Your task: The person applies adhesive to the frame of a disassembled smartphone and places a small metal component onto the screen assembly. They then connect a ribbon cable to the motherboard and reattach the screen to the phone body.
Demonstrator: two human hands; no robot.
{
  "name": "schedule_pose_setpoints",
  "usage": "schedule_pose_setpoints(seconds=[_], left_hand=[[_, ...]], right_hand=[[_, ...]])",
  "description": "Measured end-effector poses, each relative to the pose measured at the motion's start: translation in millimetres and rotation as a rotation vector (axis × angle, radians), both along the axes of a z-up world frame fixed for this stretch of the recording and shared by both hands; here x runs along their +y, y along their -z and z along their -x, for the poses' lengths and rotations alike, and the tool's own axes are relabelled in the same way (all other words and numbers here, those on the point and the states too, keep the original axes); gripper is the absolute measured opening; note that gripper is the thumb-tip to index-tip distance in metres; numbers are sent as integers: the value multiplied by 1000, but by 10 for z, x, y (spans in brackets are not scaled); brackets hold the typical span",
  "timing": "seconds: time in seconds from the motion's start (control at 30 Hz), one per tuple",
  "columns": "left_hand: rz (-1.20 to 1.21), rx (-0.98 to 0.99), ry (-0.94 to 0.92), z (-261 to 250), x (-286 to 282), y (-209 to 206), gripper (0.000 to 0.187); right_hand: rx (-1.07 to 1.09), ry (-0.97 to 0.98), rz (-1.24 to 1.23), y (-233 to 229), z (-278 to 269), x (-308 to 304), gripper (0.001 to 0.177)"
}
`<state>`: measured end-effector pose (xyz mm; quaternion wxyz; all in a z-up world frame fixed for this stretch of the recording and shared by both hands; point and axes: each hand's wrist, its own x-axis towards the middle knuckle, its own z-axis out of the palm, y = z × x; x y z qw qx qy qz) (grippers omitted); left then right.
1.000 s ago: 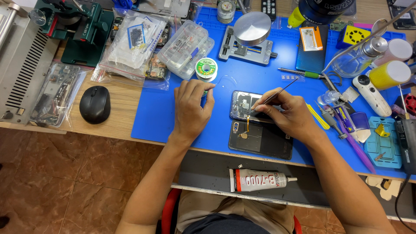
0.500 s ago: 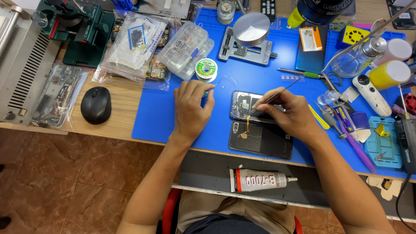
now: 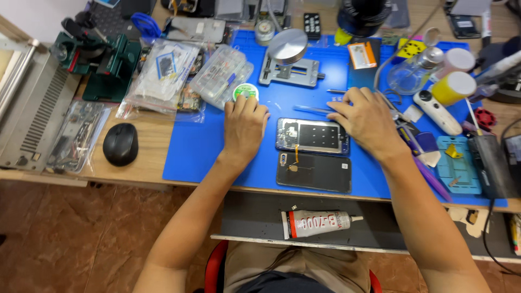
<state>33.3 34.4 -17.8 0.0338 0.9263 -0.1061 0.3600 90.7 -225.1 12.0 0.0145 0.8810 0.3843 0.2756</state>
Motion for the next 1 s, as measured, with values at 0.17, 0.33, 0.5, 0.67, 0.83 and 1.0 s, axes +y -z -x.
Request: schedule_pose_setpoints(seconds=[0.17, 0.33, 0.5, 0.67, 0.83, 1.0], left_hand=[[-33, -24, 38, -2, -31, -35, 13], [132, -90, 88, -28, -171, -268, 12], [1131, 366, 530, -112, -310, -364, 15], [1951, 473, 1099, -107, -795, -626, 11], [2058, 172, 1078, -74, -1194, -867, 11], [1514, -68, 805, 145, -884, -1068, 11]], right_hand=[[170, 54, -243, -54, -100, -128, 16], [254, 142, -396, -80, -126, -164, 13], [407, 35, -738, -411, 312, -127, 10], [1108, -277, -1622, -456, 659, 290, 45], [1435, -489, -2008, -461, 1015, 971, 54], [1711, -393, -1844, -598, 1547, 1224, 60]])
